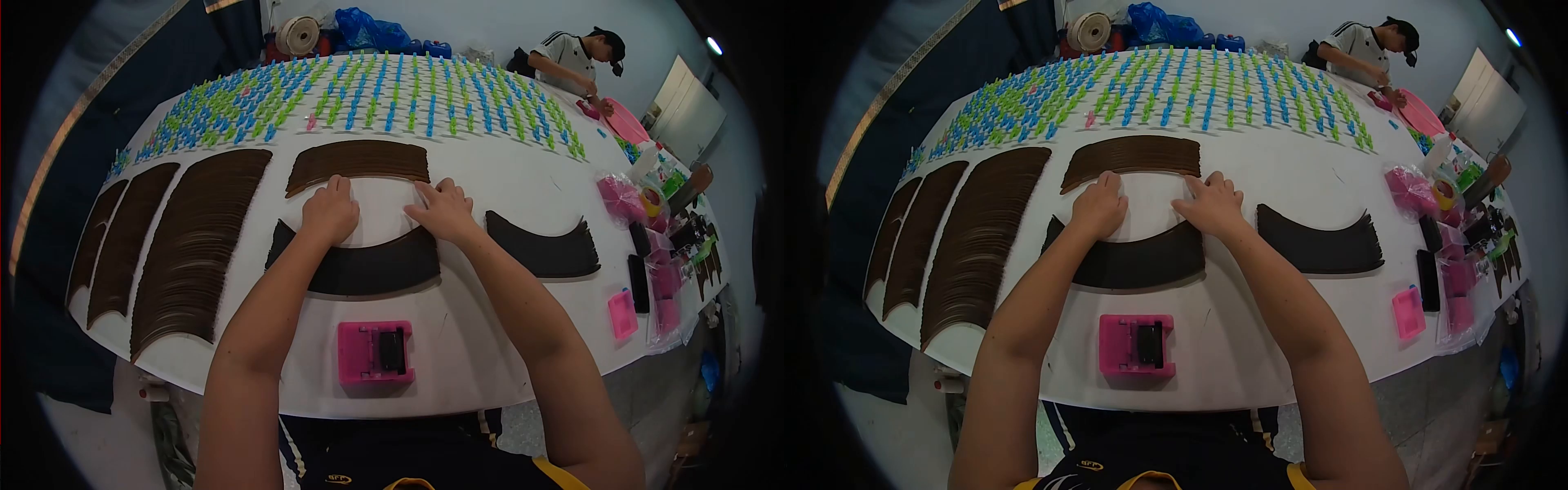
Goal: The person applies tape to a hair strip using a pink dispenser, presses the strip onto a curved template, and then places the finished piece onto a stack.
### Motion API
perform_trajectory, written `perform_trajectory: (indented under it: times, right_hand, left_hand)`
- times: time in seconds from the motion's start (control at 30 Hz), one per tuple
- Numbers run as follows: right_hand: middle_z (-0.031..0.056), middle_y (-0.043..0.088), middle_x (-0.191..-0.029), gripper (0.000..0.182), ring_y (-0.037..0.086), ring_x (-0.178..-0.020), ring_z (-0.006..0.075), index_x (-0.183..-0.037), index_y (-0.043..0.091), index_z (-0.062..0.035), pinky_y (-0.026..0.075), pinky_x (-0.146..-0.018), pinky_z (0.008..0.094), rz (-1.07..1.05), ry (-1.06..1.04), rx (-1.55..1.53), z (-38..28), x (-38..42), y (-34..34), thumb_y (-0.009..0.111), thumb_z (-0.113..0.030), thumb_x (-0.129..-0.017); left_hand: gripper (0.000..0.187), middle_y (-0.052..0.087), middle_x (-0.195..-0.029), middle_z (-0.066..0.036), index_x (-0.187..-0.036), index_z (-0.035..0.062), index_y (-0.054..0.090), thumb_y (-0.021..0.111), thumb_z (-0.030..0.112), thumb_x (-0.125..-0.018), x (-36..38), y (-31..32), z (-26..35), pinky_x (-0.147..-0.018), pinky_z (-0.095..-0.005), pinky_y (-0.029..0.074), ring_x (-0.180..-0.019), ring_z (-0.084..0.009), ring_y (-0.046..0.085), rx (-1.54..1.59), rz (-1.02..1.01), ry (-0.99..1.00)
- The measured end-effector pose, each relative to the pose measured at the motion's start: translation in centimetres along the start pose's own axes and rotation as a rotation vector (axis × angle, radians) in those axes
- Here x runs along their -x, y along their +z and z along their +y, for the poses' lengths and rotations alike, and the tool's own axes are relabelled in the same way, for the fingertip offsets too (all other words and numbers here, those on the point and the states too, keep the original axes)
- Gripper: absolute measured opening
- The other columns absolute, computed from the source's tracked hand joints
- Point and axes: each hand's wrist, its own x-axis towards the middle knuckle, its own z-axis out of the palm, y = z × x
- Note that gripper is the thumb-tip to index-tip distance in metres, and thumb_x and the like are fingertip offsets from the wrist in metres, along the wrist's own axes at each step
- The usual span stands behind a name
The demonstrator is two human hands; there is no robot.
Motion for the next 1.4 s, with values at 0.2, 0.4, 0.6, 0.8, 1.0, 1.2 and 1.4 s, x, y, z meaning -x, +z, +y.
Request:
perform_trajectory:
  times: [0.2, 0.4, 0.6, 0.8, 1.0, 1.2, 1.4]
  right_hand:
    - [0.0175, 0.054, -0.140, 0.072, 0.049, -0.133, 0.0378, -0.151, 0.060, -0.0246, 0.034, -0.111, 0.0563, 0.007, 0.006, 0.012, 0.0, -0.2, 0.1, 0.066, -0.054, -0.086]
    - [0.0175, 0.054, -0.140, 0.072, 0.050, -0.133, 0.0378, -0.152, 0.059, -0.0258, 0.035, -0.110, 0.0568, -0.008, 0.013, 0.020, -0.2, -0.1, -0.1, 0.066, -0.054, -0.085]
    - [0.0177, 0.054, -0.141, 0.071, 0.050, -0.134, 0.0376, -0.151, 0.059, -0.0267, 0.035, -0.110, 0.0570, -0.021, 0.017, 0.038, -0.1, -0.3, 0.0, 0.065, -0.054, -0.087]
    - [0.0175, 0.054, -0.142, 0.072, 0.050, -0.134, 0.0374, -0.151, 0.060, -0.0253, 0.034, -0.112, 0.0567, -0.010, -0.025, 0.015, 0.9, -0.4, 0.2, 0.066, -0.058, -0.087]
    - [0.0175, 0.053, -0.142, 0.068, 0.053, -0.130, 0.0359, -0.145, 0.064, -0.0200, 0.033, -0.113, 0.0543, 0.000, -0.076, -0.121, 2.3, 1.0, -0.2, 0.068, -0.059, -0.090]
    - [0.0183, 0.059, -0.130, 0.045, 0.060, -0.117, 0.0326, -0.131, 0.070, -0.0101, 0.051, -0.100, 0.0455, 0.122, -0.365, -0.324, 0.6, 8.3, -2.8, 0.078, -0.031, -0.092]
    - [0.0164, 0.062, -0.122, 0.038, 0.061, -0.111, 0.0346, -0.117, 0.071, -0.0056, 0.055, -0.090, 0.0448, 0.213, -0.603, -0.251, 1.7, 13.6, -1.6, 0.085, -0.013, -0.082]
  left_hand:
    - [0.043, 0.056, -0.133, -0.018, -0.130, -0.0001, 0.054, 0.059, 0.028, -0.098, -0.1, 0.0, 0.0, -0.092, -0.0540, 0.057, -0.109, -0.0401, 0.066, 0.004, 0.003, -0.007]
    - [0.043, 0.056, -0.134, -0.019, -0.130, -0.0006, 0.054, 0.059, 0.028, -0.098, -0.1, 0.1, 0.0, -0.094, -0.0540, 0.056, -0.110, -0.0401, 0.066, 0.009, -0.007, -0.022]
    - [0.048, 0.056, -0.135, -0.019, -0.132, -0.0016, 0.054, 0.061, 0.032, -0.099, -0.1, 0.2, 0.1, -0.096, -0.0526, 0.056, -0.113, -0.0398, 0.065, -0.007, -0.005, -0.031]
    - [0.051, 0.057, -0.134, -0.021, -0.132, -0.0018, 0.055, 0.063, 0.037, -0.100, 1.0, -0.4, 0.0, -0.097, -0.0522, 0.054, -0.114, -0.0409, 0.064, -0.055, 0.004, -0.104]
    - [0.058, 0.057, -0.135, -0.021, -0.134, -0.0026, 0.054, 0.062, 0.044, -0.101, 1.9, -1.9, 0.0, -0.100, -0.0516, 0.054, -0.116, -0.0406, 0.064, -0.077, -0.043, -0.213]
    - [0.064, 0.055, -0.139, -0.021, -0.138, -0.0031, 0.053, 0.062, 0.048, -0.100, 1.8, -2.3, 0.1, -0.101, -0.0513, 0.053, -0.120, -0.0402, 0.062, -0.049, -0.086, -0.257]
    - [0.066, 0.054, -0.139, -0.022, -0.139, -0.0036, 0.052, 0.062, 0.048, -0.099, 1.7, -2.1, 0.0, -0.102, -0.0511, 0.052, -0.121, -0.0404, 0.062, -0.046, -0.089, -0.258]
